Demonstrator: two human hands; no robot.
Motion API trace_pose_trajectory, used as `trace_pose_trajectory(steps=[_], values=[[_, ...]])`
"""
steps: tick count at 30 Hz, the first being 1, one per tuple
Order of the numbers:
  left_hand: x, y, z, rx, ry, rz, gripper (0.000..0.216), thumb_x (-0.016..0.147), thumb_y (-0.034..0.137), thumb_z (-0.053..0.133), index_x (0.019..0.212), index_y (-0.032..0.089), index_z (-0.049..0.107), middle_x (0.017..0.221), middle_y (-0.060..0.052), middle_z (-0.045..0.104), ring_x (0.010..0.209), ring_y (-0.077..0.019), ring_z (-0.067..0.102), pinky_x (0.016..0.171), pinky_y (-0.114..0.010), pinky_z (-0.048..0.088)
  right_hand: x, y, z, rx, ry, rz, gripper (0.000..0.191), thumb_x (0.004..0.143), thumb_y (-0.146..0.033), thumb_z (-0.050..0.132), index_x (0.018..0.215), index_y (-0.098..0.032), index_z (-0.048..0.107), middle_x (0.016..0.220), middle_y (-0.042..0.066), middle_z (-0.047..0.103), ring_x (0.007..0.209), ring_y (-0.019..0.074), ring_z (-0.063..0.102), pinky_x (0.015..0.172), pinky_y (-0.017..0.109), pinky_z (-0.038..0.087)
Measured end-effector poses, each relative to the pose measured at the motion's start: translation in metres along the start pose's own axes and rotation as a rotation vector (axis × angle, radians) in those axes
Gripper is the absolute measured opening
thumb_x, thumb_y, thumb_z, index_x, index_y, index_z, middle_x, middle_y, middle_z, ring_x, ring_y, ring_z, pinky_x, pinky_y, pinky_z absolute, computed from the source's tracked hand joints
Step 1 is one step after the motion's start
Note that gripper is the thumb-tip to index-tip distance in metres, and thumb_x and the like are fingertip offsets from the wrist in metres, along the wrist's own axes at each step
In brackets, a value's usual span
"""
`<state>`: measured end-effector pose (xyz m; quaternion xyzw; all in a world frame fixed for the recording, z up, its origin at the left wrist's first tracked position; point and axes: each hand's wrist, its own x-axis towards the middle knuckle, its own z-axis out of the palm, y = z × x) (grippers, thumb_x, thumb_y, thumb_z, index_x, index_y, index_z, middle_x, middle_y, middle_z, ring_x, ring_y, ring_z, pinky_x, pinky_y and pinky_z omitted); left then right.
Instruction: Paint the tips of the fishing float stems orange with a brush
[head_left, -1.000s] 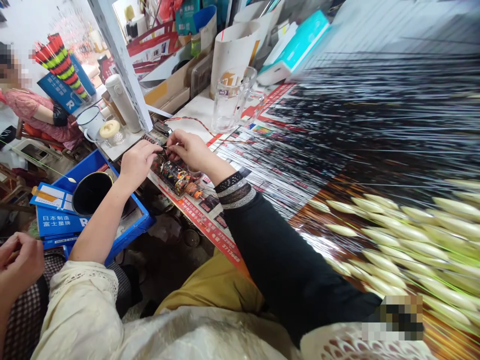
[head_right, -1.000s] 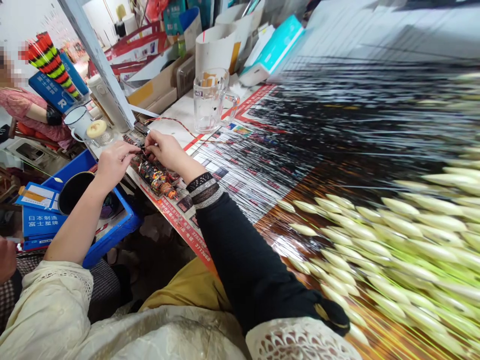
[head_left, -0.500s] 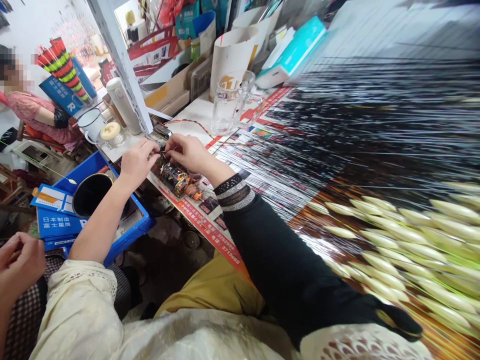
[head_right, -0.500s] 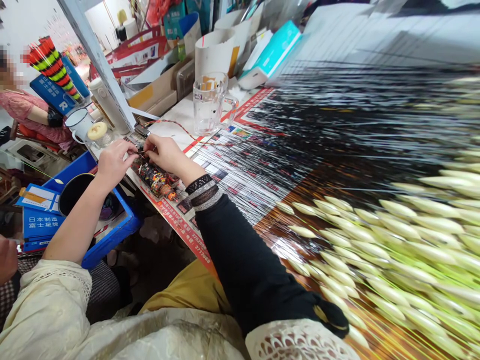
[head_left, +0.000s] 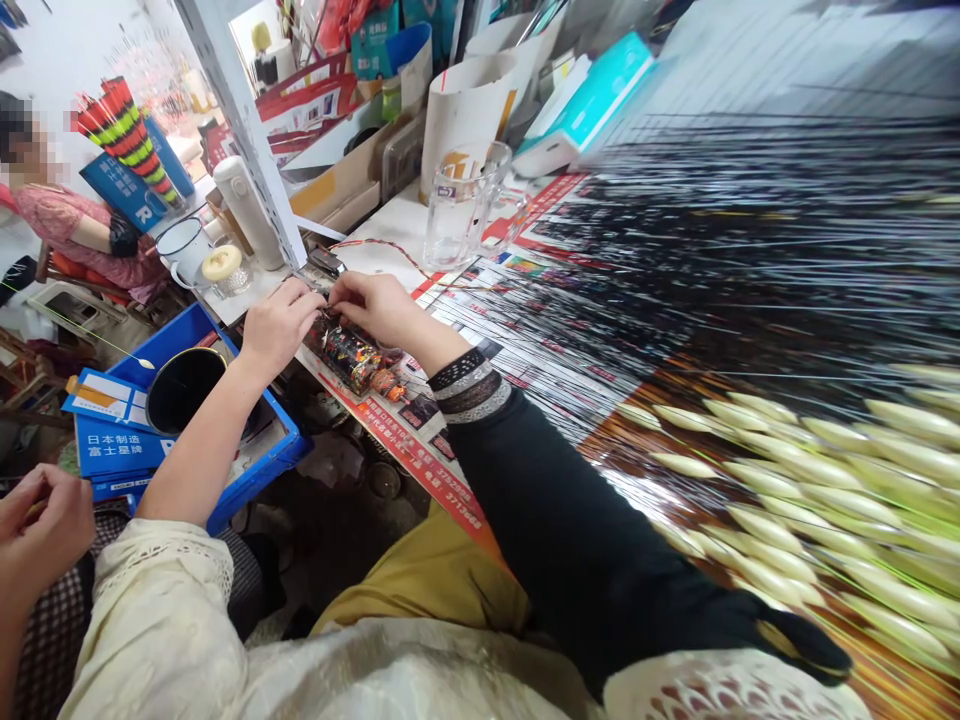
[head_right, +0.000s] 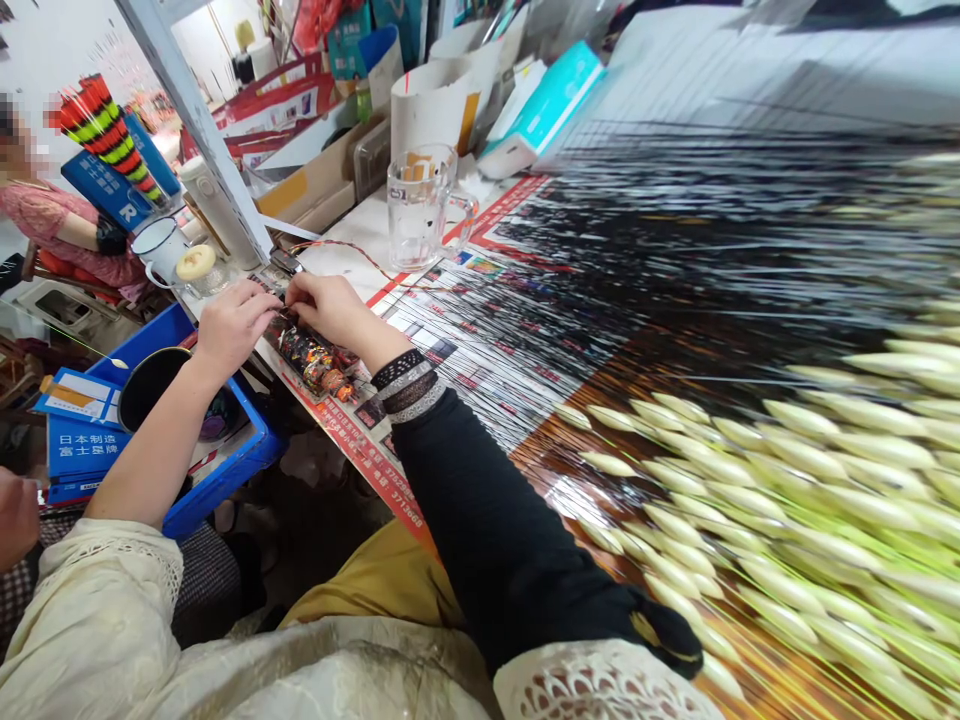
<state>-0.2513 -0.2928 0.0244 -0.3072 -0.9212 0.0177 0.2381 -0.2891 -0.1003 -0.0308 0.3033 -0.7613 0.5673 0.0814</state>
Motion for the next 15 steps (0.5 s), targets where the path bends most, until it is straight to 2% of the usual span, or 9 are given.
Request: trace_pose_trajectory(steps=[7, 15], values=[[0.0006, -0.0019, -0.0002, -0.017, -0.001, 0.016, 0.024, 0.098, 0.026, 0.052, 0.099, 0.024, 0.076, 0.099, -0.008, 0.068, 0.095, -0.0234, 0.063, 0.084, -0.038, 0.050, 0.0000, 0.0015, 0.0011, 0.027, -0.008, 0.016, 0.012, 0.078, -0.014, 0.056, 0.086, -0.020, 0.063, 0.076, 0.001, 0.067, 0.072, 0.0168, 0.061, 0.069, 0.029, 0.049], [0.0076, -0.0062, -0.0075, 0.064, -0.008, 0.115, 0.035, 0.103, 0.035, 0.042, 0.091, 0.024, 0.074, 0.093, -0.006, 0.068, 0.089, -0.0208, 0.061, 0.077, -0.035, 0.046, 0.0027, -0.0044, 0.0015, 0.039, -0.035, 0.027, 0.015, 0.078, -0.010, 0.054, 0.086, -0.020, 0.062, 0.073, -0.001, 0.065, 0.065, 0.0142, 0.060, 0.068, 0.028, 0.047]])
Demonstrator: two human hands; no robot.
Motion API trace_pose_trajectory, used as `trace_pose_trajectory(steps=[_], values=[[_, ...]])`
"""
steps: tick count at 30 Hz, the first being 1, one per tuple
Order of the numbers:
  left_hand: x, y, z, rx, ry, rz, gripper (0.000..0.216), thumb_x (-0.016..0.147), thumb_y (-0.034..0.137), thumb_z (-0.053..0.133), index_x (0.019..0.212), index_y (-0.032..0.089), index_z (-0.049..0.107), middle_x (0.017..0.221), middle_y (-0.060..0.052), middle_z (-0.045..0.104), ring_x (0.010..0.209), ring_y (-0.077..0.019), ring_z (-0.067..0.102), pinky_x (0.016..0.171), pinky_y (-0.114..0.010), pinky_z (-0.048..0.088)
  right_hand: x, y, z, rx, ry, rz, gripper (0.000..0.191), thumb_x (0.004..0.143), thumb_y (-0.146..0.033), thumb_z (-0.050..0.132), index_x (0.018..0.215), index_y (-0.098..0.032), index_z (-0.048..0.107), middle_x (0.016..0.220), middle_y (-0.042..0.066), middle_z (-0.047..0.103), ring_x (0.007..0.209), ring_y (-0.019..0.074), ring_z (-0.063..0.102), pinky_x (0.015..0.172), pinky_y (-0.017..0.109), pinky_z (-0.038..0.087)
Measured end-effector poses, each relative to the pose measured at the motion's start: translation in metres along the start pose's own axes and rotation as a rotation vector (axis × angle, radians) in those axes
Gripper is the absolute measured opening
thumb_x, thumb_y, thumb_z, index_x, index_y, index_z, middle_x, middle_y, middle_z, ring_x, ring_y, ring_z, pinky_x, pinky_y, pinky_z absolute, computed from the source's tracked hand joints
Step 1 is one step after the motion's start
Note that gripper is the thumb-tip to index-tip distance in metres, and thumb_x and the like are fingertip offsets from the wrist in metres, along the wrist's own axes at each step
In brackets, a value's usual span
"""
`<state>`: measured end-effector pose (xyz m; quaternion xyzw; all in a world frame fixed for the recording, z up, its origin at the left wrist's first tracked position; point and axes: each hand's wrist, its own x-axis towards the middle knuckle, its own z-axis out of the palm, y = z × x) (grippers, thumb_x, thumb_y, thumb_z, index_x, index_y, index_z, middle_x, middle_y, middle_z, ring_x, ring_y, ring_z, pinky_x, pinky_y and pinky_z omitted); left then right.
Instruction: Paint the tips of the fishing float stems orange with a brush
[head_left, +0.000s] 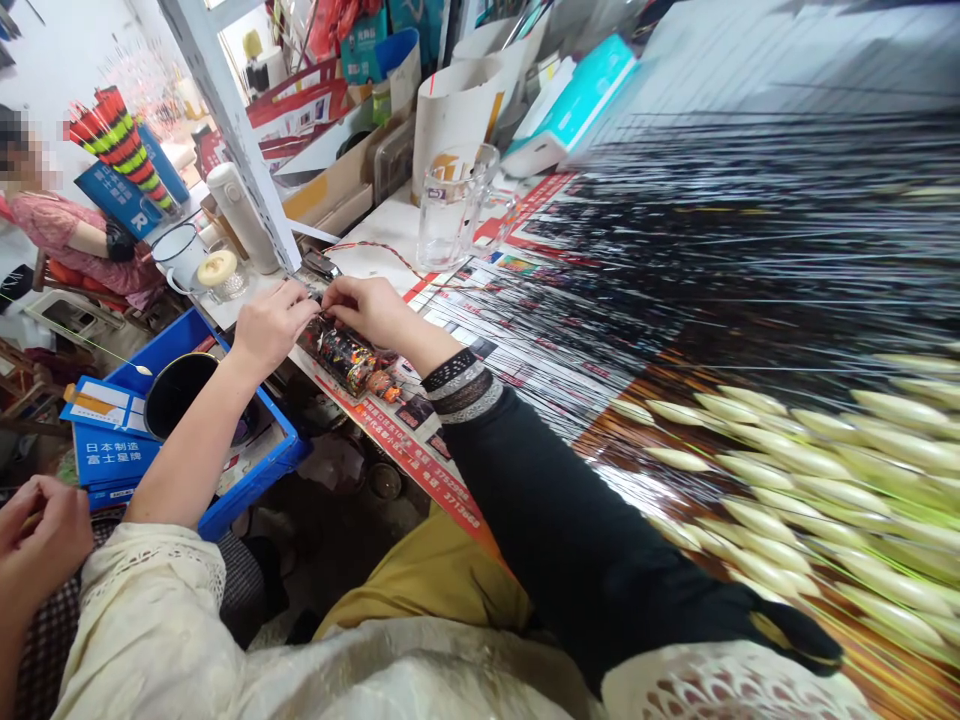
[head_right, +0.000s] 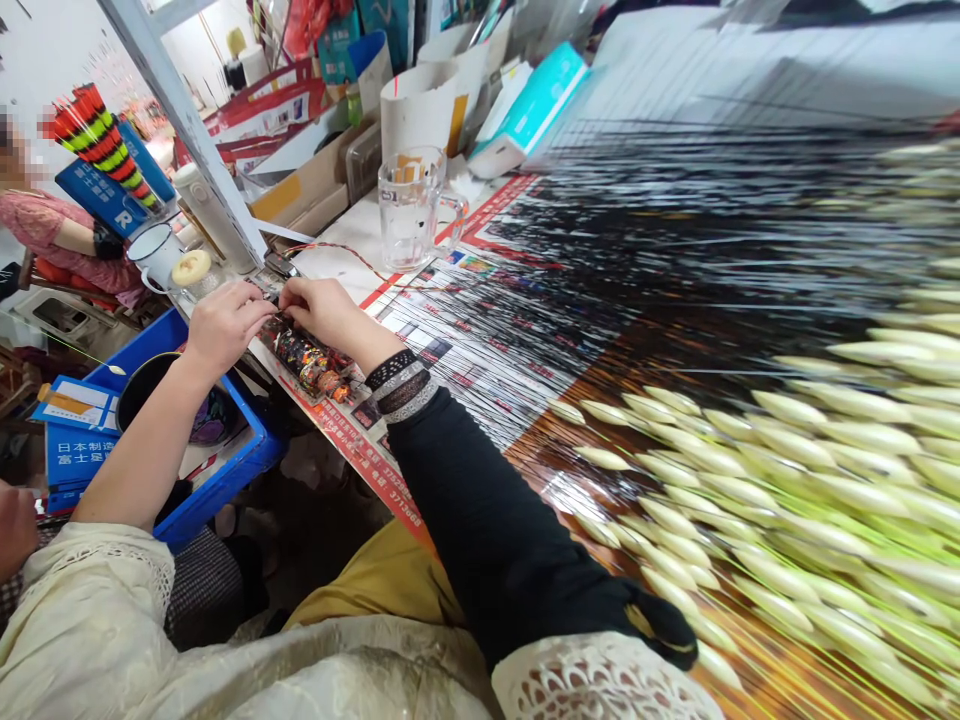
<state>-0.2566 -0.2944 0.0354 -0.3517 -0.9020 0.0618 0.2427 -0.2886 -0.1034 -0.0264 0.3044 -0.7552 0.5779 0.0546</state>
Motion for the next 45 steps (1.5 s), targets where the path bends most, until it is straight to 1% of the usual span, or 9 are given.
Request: trace_pose_trajectory(steps=[10, 14, 20, 24, 28, 30, 36, 40, 45], values=[[0.009, -0.003, -0.007, -0.018, -0.065, 0.066, 0.027, 0.098, 0.029, 0.049, 0.088, 0.023, 0.072, 0.092, -0.008, 0.066, 0.091, -0.0237, 0.059, 0.078, -0.039, 0.048, 0.001, 0.000, 0.000, -0.069, 0.028, -0.025, 0.012, 0.076, -0.009, 0.061, 0.082, -0.019, 0.064, 0.076, 0.000, 0.067, 0.071, 0.0150, 0.058, 0.071, 0.028, 0.046], [0.013, 0.002, -0.009, -0.017, -0.102, 0.026, 0.023, 0.093, 0.025, 0.051, 0.084, 0.021, 0.072, 0.088, -0.009, 0.064, 0.091, -0.0256, 0.059, 0.079, -0.041, 0.049, 0.003, 0.001, 0.001, -0.069, 0.029, -0.012, 0.011, 0.074, -0.010, 0.064, 0.079, -0.019, 0.063, 0.076, 0.000, 0.067, 0.071, 0.0151, 0.058, 0.071, 0.028, 0.045], [0.023, 0.014, -0.002, -0.046, -0.134, -0.240, 0.013, 0.083, 0.023, 0.061, 0.078, 0.020, 0.073, 0.087, -0.009, 0.069, 0.083, -0.0270, 0.065, 0.072, -0.040, 0.050, 0.003, 0.003, 0.001, -0.060, 0.044, 0.007, 0.011, 0.073, -0.013, 0.069, 0.081, -0.018, 0.065, 0.076, 0.000, 0.068, 0.071, 0.0158, 0.059, 0.071, 0.029, 0.045], [0.031, 0.012, 0.006, -0.161, -0.125, -0.421, 0.008, 0.077, 0.023, 0.069, 0.071, 0.021, 0.073, 0.074, -0.007, 0.070, 0.078, -0.0260, 0.066, 0.072, -0.039, 0.050, 0.003, 0.003, 0.003, -0.003, 0.023, 0.011, 0.017, 0.071, -0.012, 0.072, 0.083, -0.018, 0.063, 0.076, 0.000, 0.067, 0.071, 0.0155, 0.059, 0.070, 0.029, 0.045], [0.040, 0.008, 0.003, -0.307, -0.252, -0.624, 0.008, 0.071, 0.022, 0.074, 0.064, 0.021, 0.072, 0.064, -0.004, 0.067, 0.069, -0.0230, 0.064, 0.066, -0.036, 0.048, 0.001, 0.003, 0.005, 0.037, 0.031, -0.018, 0.020, 0.073, -0.009, 0.068, 0.087, -0.019, 0.059, 0.077, -0.001, 0.066, 0.072, 0.0149, 0.059, 0.071, 0.028, 0.047], [0.042, 0.007, -0.004, -0.368, -0.309, -0.653, 0.008, 0.073, 0.024, 0.074, 0.065, 0.020, 0.073, 0.064, -0.003, 0.067, 0.069, -0.0214, 0.064, 0.067, -0.035, 0.047, 0.000, 0.003, 0.006, 0.052, 0.044, -0.041, 0.023, 0.073, -0.008, 0.067, 0.090, -0.020, 0.057, 0.078, -0.001, 0.066, 0.074, 0.0152, 0.061, 0.071, 0.028, 0.047], [0.027, 0.004, -0.022, -0.294, -0.264, -0.392, 0.013, 0.084, 0.028, 0.066, 0.085, 0.023, 0.078, 0.080, -0.003, 0.073, 0.081, -0.0197, 0.066, 0.079, -0.033, 0.049, -0.001, 0.006, 0.006, 0.059, 0.046, -0.082, 0.025, 0.074, -0.010, 0.067, 0.094, -0.021, 0.056, 0.079, 0.000, 0.067, 0.076, 0.0160, 0.063, 0.071, 0.029, 0.050], [0.014, -0.009, -0.016, -0.225, -0.107, -0.115, 0.021, 0.093, 0.025, 0.056, 0.102, 0.024, 0.076, 0.098, -0.005, 0.072, 0.093, -0.0200, 0.065, 0.085, -0.034, 0.050, -0.001, 0.006, 0.005, 0.058, 0.042, -0.074, 0.028, 0.073, -0.010, 0.067, 0.096, -0.021, 0.056, 0.079, -0.001, 0.067, 0.077, 0.0166, 0.065, 0.071, 0.029, 0.052], [0.010, -0.025, -0.003, -0.101, -0.030, 0.194, 0.025, 0.100, 0.030, 0.049, 0.099, 0.026, 0.074, 0.098, -0.005, 0.067, 0.091, -0.0192, 0.062, 0.079, -0.034, 0.047, -0.002, 0.004, 0.005, 0.074, 0.036, -0.073, 0.029, 0.073, -0.008, 0.065, 0.096, -0.021, 0.054, 0.078, -0.001, 0.066, 0.075, 0.0155, 0.064, 0.070, 0.029, 0.052]])
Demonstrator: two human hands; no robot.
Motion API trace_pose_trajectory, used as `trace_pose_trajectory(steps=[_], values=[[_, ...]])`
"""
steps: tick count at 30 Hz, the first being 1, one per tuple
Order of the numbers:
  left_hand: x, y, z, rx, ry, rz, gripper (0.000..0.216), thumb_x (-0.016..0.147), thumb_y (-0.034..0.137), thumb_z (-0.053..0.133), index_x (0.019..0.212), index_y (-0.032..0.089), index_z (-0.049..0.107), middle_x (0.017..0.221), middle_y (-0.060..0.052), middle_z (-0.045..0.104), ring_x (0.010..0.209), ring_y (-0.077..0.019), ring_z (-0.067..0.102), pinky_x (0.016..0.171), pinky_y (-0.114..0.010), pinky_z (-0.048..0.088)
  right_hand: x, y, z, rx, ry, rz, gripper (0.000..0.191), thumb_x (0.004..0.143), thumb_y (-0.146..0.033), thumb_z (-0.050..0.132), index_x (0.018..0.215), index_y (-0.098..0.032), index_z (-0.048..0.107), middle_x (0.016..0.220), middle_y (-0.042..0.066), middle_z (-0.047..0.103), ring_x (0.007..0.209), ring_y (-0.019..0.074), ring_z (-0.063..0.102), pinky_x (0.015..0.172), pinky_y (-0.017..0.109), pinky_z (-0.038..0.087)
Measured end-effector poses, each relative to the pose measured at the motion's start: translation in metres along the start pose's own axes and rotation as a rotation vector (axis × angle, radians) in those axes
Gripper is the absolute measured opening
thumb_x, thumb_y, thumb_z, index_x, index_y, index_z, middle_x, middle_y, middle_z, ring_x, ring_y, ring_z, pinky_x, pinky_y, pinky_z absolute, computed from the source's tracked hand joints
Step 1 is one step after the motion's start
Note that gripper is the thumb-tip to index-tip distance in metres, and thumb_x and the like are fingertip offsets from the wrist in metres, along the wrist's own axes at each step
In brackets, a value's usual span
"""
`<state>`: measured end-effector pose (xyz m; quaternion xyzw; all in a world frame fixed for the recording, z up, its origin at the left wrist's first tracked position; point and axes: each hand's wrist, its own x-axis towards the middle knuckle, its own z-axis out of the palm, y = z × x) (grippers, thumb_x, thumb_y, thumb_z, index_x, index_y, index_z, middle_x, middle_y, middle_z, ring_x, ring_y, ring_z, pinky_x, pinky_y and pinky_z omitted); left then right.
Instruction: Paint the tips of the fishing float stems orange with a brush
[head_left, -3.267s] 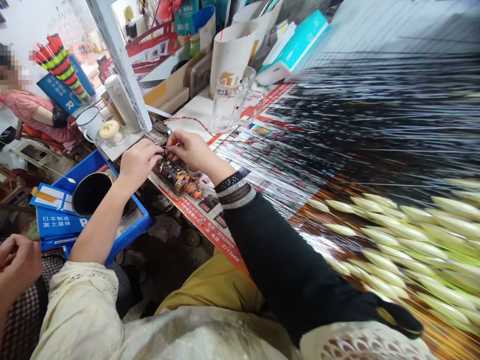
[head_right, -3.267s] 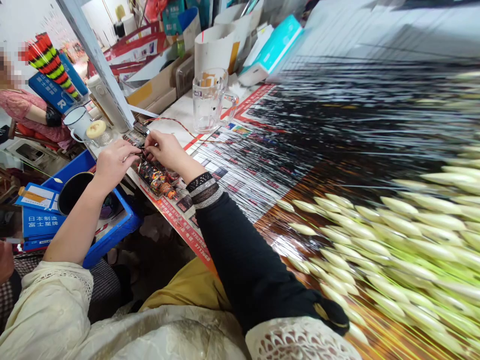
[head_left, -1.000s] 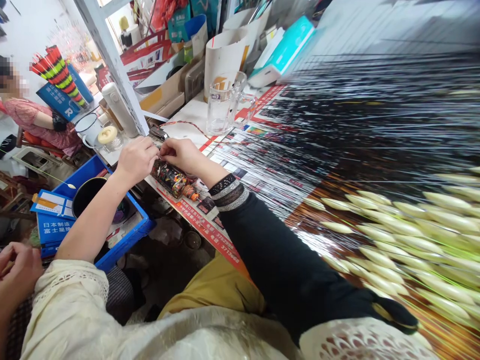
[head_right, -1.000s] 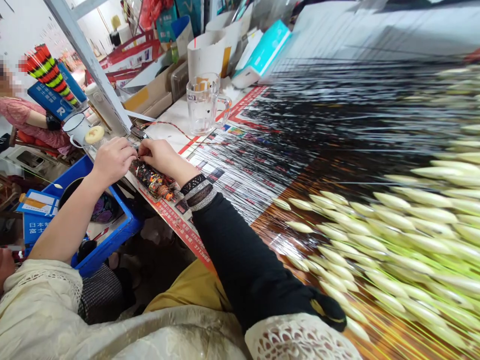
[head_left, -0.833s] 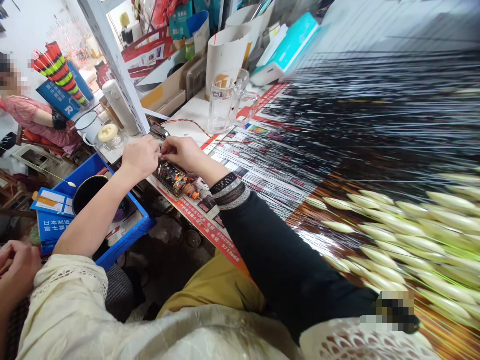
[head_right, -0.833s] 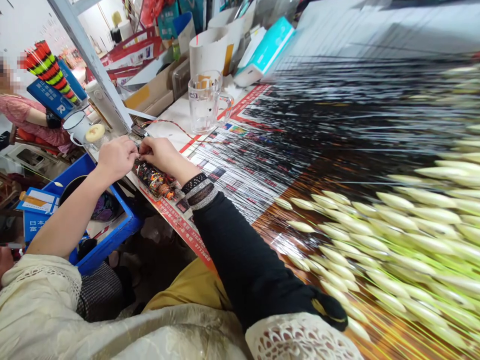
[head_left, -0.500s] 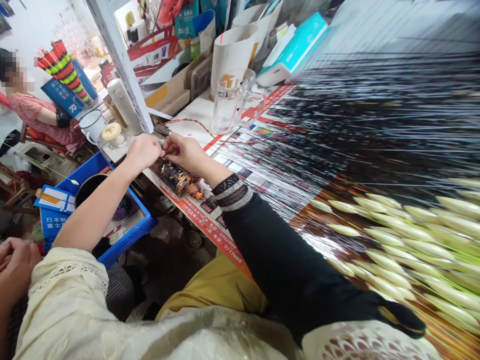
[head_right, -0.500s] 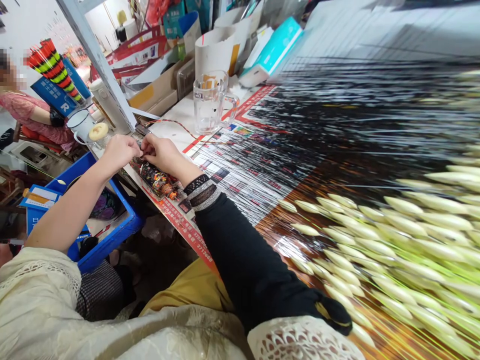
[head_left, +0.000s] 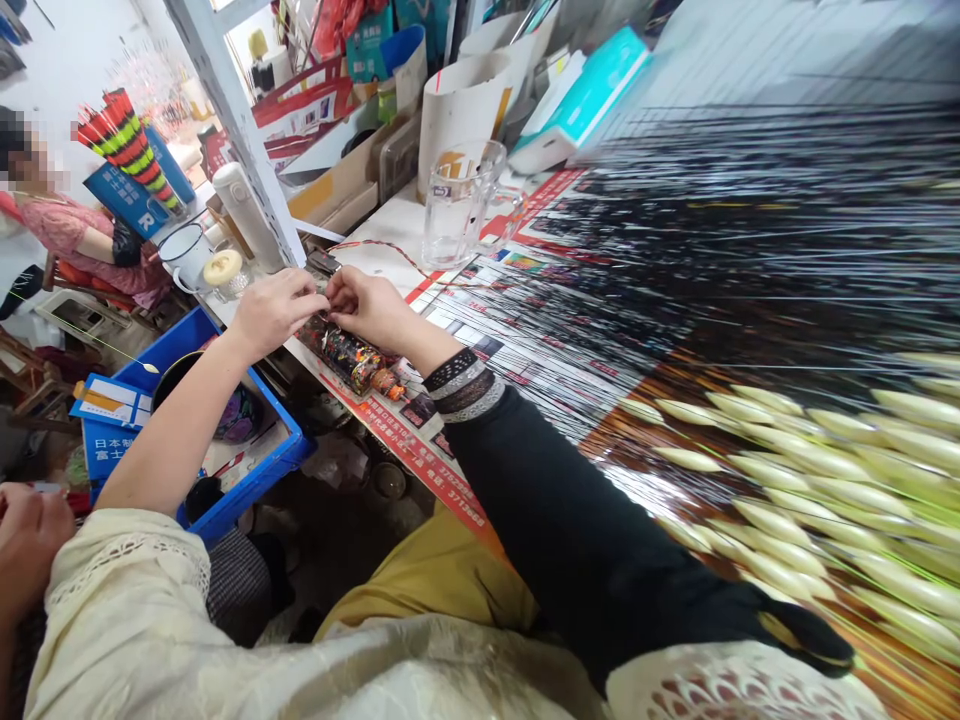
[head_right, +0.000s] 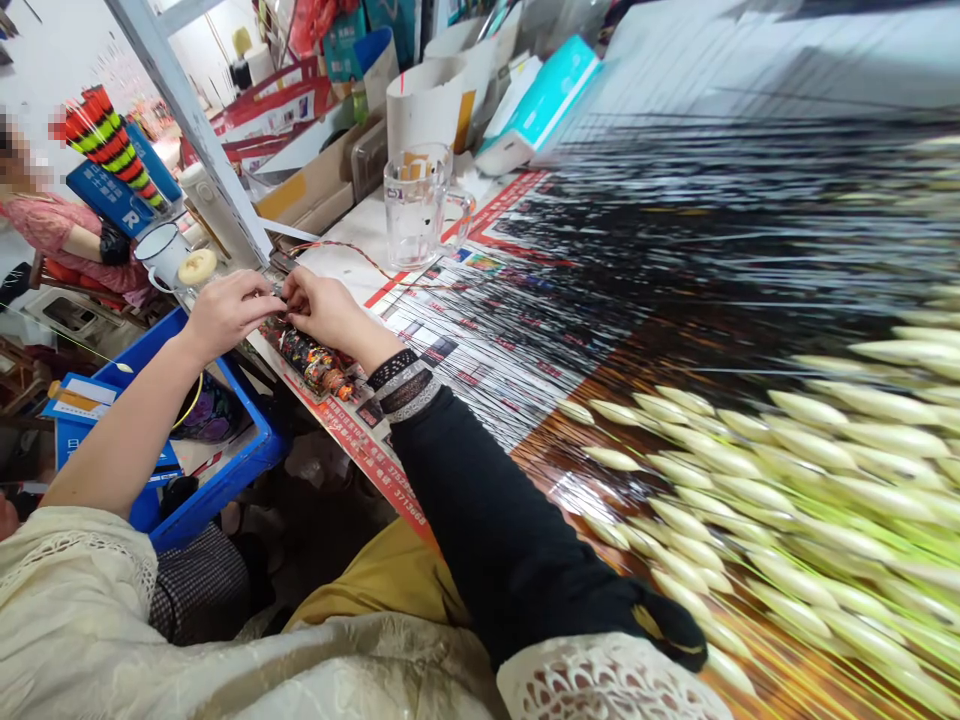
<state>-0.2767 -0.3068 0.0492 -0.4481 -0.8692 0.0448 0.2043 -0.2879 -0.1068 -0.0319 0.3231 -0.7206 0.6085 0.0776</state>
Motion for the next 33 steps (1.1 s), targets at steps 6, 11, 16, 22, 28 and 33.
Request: trace_pose_trajectory(steps=[6, 11, 16, 22, 28, 33], values=[[0.005, -0.003, 0.001, 0.039, -0.036, 0.072, 0.029, 0.100, 0.034, 0.046, 0.092, 0.023, 0.072, 0.091, -0.006, 0.065, 0.086, -0.0201, 0.060, 0.075, -0.035, 0.046, 0.000, -0.001, 0.000, -0.012, -0.008, 0.004, 0.030, 0.072, -0.006, 0.064, 0.096, -0.022, 0.053, 0.077, -0.002, 0.067, 0.073, 0.0151, 0.064, 0.070, 0.028, 0.051], [0.015, 0.018, -0.005, 0.007, -0.159, -0.235, 0.018, 0.087, 0.023, 0.056, 0.083, 0.019, 0.074, 0.087, -0.007, 0.068, 0.085, -0.0227, 0.065, 0.074, -0.036, 0.050, 0.001, 0.001, 0.002, -0.041, 0.009, 0.007, 0.028, 0.072, -0.007, 0.065, 0.093, -0.021, 0.053, 0.076, -0.002, 0.067, 0.073, 0.0150, 0.064, 0.068, 0.027, 0.050], [0.035, 0.040, -0.007, -0.126, -0.251, -0.728, 0.011, 0.074, 0.018, 0.064, 0.074, 0.021, 0.075, 0.081, -0.004, 0.073, 0.084, -0.0236, 0.068, 0.076, -0.035, 0.051, 0.000, 0.003, 0.002, -0.035, 0.009, -0.003, 0.028, 0.071, -0.008, 0.064, 0.093, -0.021, 0.054, 0.077, -0.001, 0.067, 0.072, 0.0159, 0.065, 0.068, 0.029, 0.050], [0.032, 0.033, -0.011, -0.284, -0.249, -0.752, 0.012, 0.076, 0.019, 0.066, 0.078, 0.021, 0.078, 0.077, -0.002, 0.074, 0.078, -0.0199, 0.067, 0.074, -0.032, 0.050, 0.000, 0.001, 0.001, -0.025, 0.022, 0.008, 0.028, 0.071, -0.007, 0.065, 0.093, -0.022, 0.053, 0.079, -0.001, 0.068, 0.074, 0.0160, 0.066, 0.069, 0.028, 0.051], [0.006, 0.015, -0.015, -0.038, -0.046, -0.192, 0.023, 0.095, 0.028, 0.054, 0.098, 0.023, 0.076, 0.092, -0.006, 0.070, 0.088, -0.0204, 0.064, 0.078, -0.035, 0.048, 0.001, -0.001, 0.002, -0.038, 0.024, 0.014, 0.029, 0.072, -0.005, 0.065, 0.094, -0.021, 0.055, 0.079, 0.000, 0.068, 0.078, 0.0173, 0.067, 0.074, 0.030, 0.053], [0.001, 0.005, -0.006, 0.076, -0.010, 0.044, 0.034, 0.103, 0.031, 0.041, 0.089, 0.025, 0.072, 0.088, -0.006, 0.065, 0.084, -0.0193, 0.059, 0.073, -0.035, 0.045, 0.001, -0.002, 0.002, -0.021, 0.018, 0.018, 0.030, 0.072, -0.003, 0.063, 0.092, -0.022, 0.052, 0.078, -0.001, 0.068, 0.078, 0.0163, 0.067, 0.073, 0.029, 0.052]])
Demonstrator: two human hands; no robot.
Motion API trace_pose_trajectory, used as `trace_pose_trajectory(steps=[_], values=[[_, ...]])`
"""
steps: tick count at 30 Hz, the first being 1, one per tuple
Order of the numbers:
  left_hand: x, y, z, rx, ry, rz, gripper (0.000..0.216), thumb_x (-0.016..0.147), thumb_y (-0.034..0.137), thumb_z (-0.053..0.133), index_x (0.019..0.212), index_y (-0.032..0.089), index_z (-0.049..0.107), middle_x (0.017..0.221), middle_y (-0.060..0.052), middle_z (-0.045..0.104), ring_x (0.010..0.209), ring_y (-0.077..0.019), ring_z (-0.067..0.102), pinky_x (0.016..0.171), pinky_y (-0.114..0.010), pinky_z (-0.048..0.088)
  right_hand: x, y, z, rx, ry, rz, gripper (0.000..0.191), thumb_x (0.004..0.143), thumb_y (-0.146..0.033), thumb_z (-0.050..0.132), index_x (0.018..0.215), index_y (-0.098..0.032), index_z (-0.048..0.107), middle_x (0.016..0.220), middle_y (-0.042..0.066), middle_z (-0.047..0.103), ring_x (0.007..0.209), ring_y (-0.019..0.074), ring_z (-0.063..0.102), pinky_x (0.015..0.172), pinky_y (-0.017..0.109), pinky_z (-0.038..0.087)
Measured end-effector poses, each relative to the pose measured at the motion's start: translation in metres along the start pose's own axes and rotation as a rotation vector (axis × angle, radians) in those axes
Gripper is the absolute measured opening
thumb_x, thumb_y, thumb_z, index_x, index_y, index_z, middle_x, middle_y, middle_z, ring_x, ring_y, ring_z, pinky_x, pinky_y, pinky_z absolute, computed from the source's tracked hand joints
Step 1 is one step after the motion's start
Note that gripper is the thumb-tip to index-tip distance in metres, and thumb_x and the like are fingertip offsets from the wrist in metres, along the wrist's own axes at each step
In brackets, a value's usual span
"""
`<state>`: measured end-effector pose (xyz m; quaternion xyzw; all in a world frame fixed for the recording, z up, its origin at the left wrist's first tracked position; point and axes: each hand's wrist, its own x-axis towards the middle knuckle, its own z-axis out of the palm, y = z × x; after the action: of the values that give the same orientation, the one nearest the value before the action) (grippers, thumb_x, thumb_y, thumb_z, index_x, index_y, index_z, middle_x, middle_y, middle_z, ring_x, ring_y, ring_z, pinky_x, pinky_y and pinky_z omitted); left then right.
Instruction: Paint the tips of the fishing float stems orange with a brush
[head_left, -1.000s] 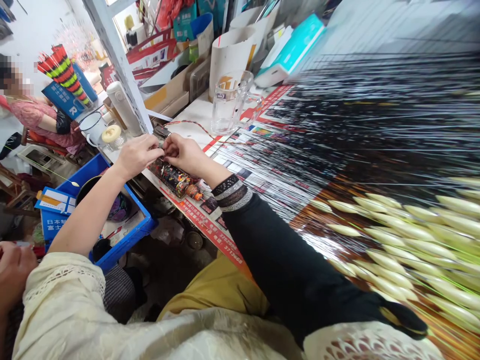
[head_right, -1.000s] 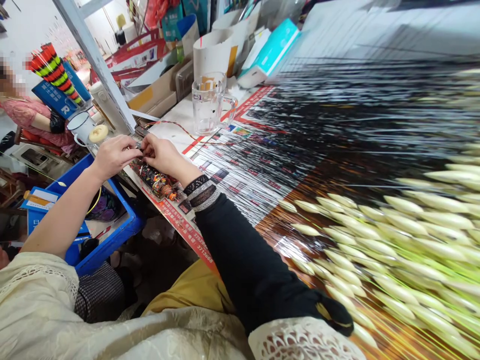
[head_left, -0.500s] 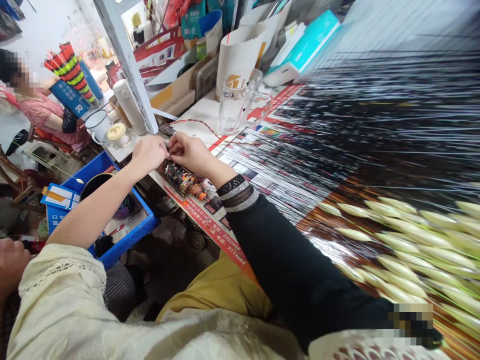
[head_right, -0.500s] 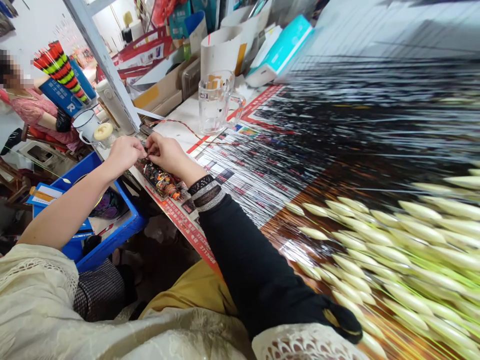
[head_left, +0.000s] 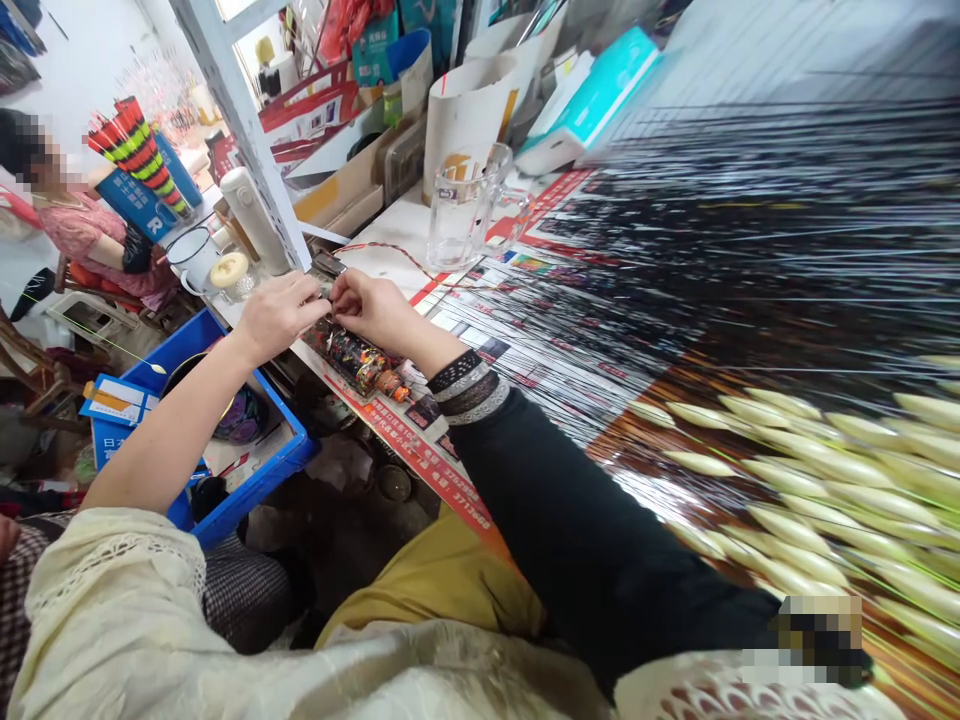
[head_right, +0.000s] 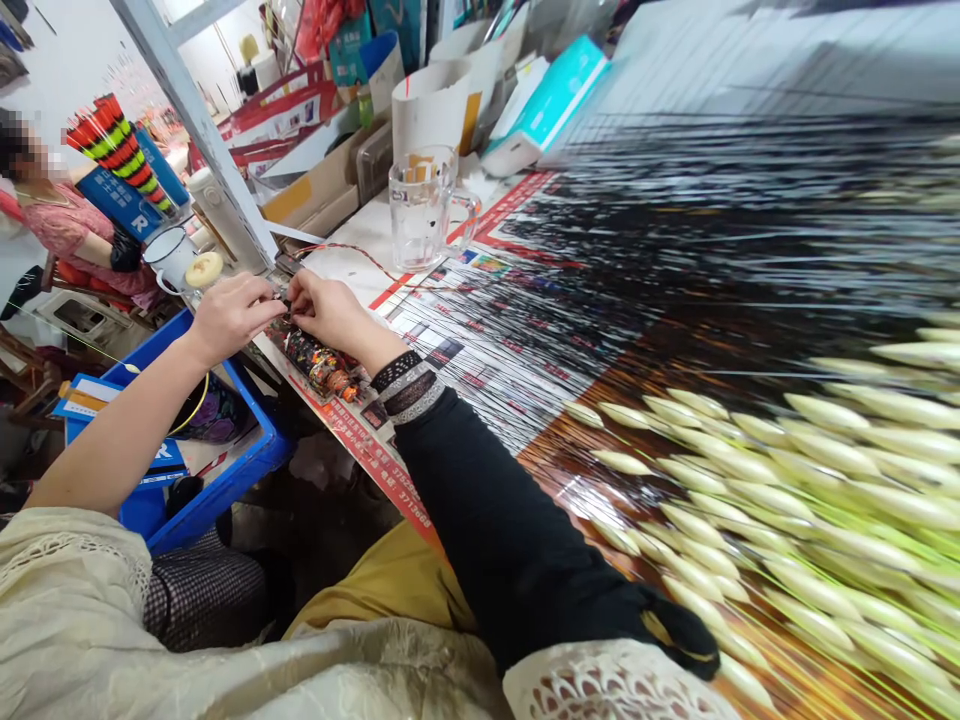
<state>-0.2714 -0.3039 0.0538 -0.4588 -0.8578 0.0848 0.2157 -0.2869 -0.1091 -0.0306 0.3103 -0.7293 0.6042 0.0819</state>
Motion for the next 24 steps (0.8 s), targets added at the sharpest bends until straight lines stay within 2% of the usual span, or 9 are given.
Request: trace_pose_trajectory(steps=[3, 7, 10, 14, 19, 22, 24], values=[[0.003, -0.005, 0.001, -0.023, -0.048, 0.042, 0.035, 0.103, 0.029, 0.039, 0.085, 0.025, 0.069, 0.087, -0.006, 0.063, 0.085, -0.0197, 0.057, 0.076, -0.038, 0.044, 0.000, 0.000, 0.000, 0.003, -0.009, 0.007, 0.030, 0.071, -0.004, 0.063, 0.092, -0.022, 0.052, 0.077, -0.002, 0.068, 0.075, 0.0161, 0.066, 0.071, 0.029, 0.051], [0.009, -0.013, -0.004, -0.103, -0.155, 0.113, 0.033, 0.103, 0.029, 0.039, 0.089, 0.027, 0.069, 0.090, -0.005, 0.062, 0.090, -0.0199, 0.057, 0.086, -0.041, 0.045, 0.000, -0.002, 0.000, -0.004, -0.014, 0.015, 0.029, 0.071, -0.007, 0.064, 0.093, -0.022, 0.053, 0.076, -0.002, 0.067, 0.075, 0.0155, 0.065, 0.070, 0.028, 0.050], [0.017, -0.014, -0.007, -0.115, -0.182, 0.083, 0.028, 0.100, 0.031, 0.045, 0.090, 0.025, 0.070, 0.089, -0.006, 0.061, 0.094, -0.0215, 0.057, 0.091, -0.042, 0.045, -0.001, -0.003, -0.001, -0.017, 0.000, 0.000, 0.026, 0.072, -0.008, 0.064, 0.091, -0.021, 0.053, 0.077, -0.001, 0.067, 0.076, 0.0155, 0.064, 0.072, 0.028, 0.049], [0.028, 0.001, -0.008, -0.081, -0.227, -0.064, 0.020, 0.090, 0.029, 0.056, 0.081, 0.019, 0.070, 0.086, -0.008, 0.062, 0.094, -0.0247, 0.060, 0.088, -0.041, 0.047, 0.000, -0.002, -0.002, -0.044, 0.007, -0.003, 0.028, 0.071, -0.007, 0.064, 0.092, -0.021, 0.053, 0.077, -0.002, 0.066, 0.074, 0.0159, 0.062, 0.071, 0.029, 0.048], [0.039, 0.027, -0.007, 0.018, -0.313, -0.445, 0.020, 0.085, 0.026, 0.057, 0.081, 0.015, 0.073, 0.083, -0.010, 0.068, 0.084, -0.0254, 0.065, 0.075, -0.037, 0.050, 0.000, 0.000, -0.001, -0.050, -0.003, -0.003, 0.028, 0.070, -0.007, 0.064, 0.093, -0.021, 0.056, 0.074, -0.003, 0.065, 0.070, 0.0146, 0.059, 0.070, 0.028, 0.046], [0.040, 0.026, -0.003, -0.060, -0.351, -0.633, 0.015, 0.082, 0.028, 0.064, 0.079, 0.018, 0.075, 0.078, -0.009, 0.070, 0.081, -0.0266, 0.067, 0.073, -0.037, 0.050, 0.000, 0.001, -0.001, -0.030, -0.003, 0.008, 0.028, 0.071, -0.008, 0.065, 0.094, -0.021, 0.056, 0.075, -0.003, 0.066, 0.070, 0.0143, 0.060, 0.069, 0.028, 0.047], [0.037, 0.020, -0.002, -0.140, -0.320, -0.655, 0.014, 0.082, 0.028, 0.064, 0.076, 0.021, 0.075, 0.075, -0.007, 0.070, 0.080, -0.0254, 0.066, 0.073, -0.037, 0.050, 0.000, 0.001, -0.001, -0.022, 0.000, 0.015, 0.029, 0.071, -0.007, 0.066, 0.094, -0.021, 0.056, 0.076, -0.002, 0.067, 0.072, 0.0149, 0.062, 0.069, 0.028, 0.049]])
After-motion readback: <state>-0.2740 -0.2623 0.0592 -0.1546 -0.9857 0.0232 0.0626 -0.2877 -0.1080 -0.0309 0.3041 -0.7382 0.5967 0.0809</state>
